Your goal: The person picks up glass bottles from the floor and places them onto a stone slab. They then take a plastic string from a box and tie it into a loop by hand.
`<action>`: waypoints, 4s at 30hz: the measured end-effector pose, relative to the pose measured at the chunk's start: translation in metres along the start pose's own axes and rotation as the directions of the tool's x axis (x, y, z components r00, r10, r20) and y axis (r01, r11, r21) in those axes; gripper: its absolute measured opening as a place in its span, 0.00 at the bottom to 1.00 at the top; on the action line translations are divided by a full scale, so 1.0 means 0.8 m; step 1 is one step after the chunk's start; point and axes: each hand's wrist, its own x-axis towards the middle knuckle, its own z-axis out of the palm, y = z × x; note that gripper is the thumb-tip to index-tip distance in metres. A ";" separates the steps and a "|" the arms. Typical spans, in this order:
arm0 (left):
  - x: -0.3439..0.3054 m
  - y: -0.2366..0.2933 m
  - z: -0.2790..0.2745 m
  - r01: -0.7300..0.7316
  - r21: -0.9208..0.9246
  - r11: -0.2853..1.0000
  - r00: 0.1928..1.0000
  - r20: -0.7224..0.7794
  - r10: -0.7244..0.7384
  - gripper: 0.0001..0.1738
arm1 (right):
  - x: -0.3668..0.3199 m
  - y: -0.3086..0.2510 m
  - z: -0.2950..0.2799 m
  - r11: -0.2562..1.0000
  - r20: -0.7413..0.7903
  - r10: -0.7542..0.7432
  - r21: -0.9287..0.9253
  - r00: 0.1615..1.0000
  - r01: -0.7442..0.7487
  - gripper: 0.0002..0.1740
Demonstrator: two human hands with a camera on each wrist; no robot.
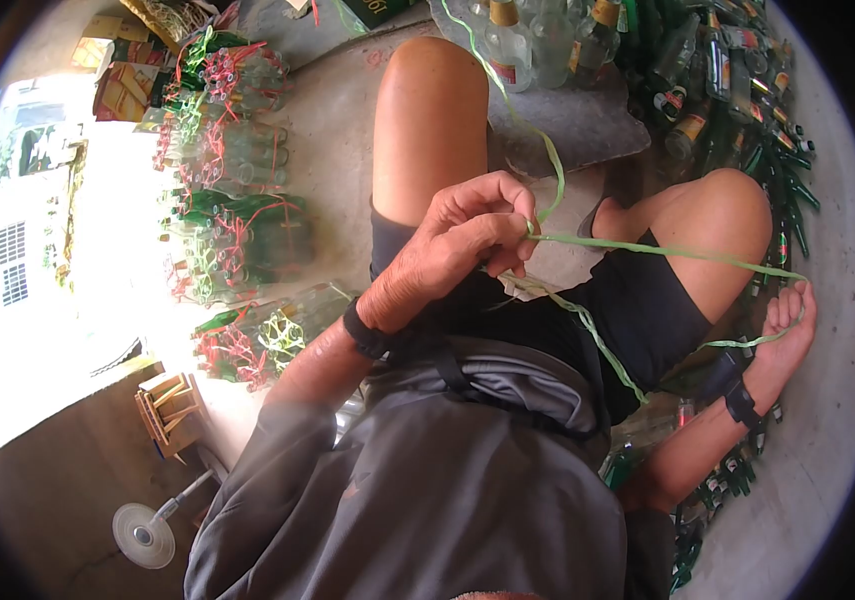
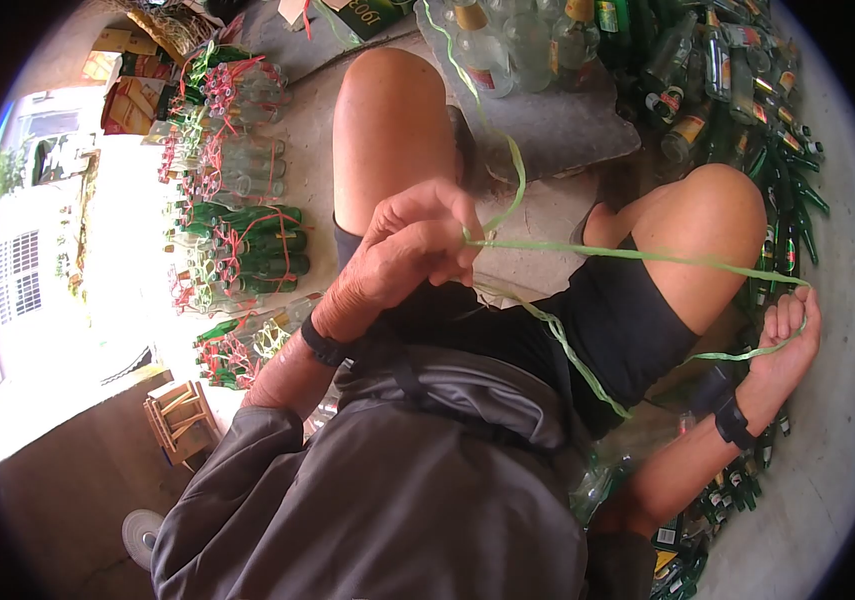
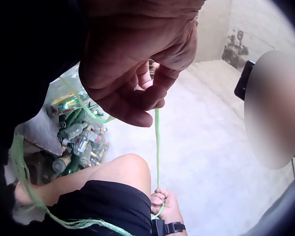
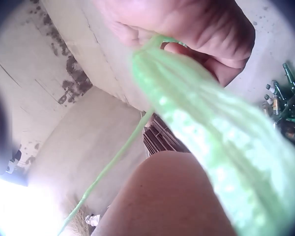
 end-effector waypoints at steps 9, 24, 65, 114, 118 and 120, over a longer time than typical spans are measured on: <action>0.001 -0.001 0.001 -0.027 0.027 0.999 1.000 -0.010 0.027 0.08 | 0.002 -0.001 -0.019 1.000 -0.029 0.000 0.030 1.000 0.001 0.11; -0.002 0.036 0.005 0.047 0.400 0.915 0.994 -0.109 -0.004 0.10 | 0.004 -0.011 -0.045 0.992 0.046 0.007 0.125 0.999 -0.013 0.10; 0.032 0.022 -0.002 -0.054 0.682 0.729 0.971 -0.134 0.198 0.11 | -0.226 0.072 0.158 0.203 0.680 0.343 -0.727 0.648 0.655 0.07; 0.020 0.059 -0.006 -0.292 0.934 0.206 0.886 0.183 0.426 0.04 | -0.085 -0.031 -0.065 0.897 0.214 -0.275 0.409 0.937 0.170 0.15; 0.019 0.059 -0.007 -0.288 0.936 0.203 0.885 0.179 0.431 0.04 | -0.081 -0.031 -0.091 0.884 0.074 -0.276 0.411 0.958 0.222 0.16; 0.017 0.061 -0.008 -0.275 0.939 0.208 0.896 0.171 0.411 0.04 | -0.077 -0.034 -0.113 0.875 0.045 -0.275 0.425 0.960 0.230 0.16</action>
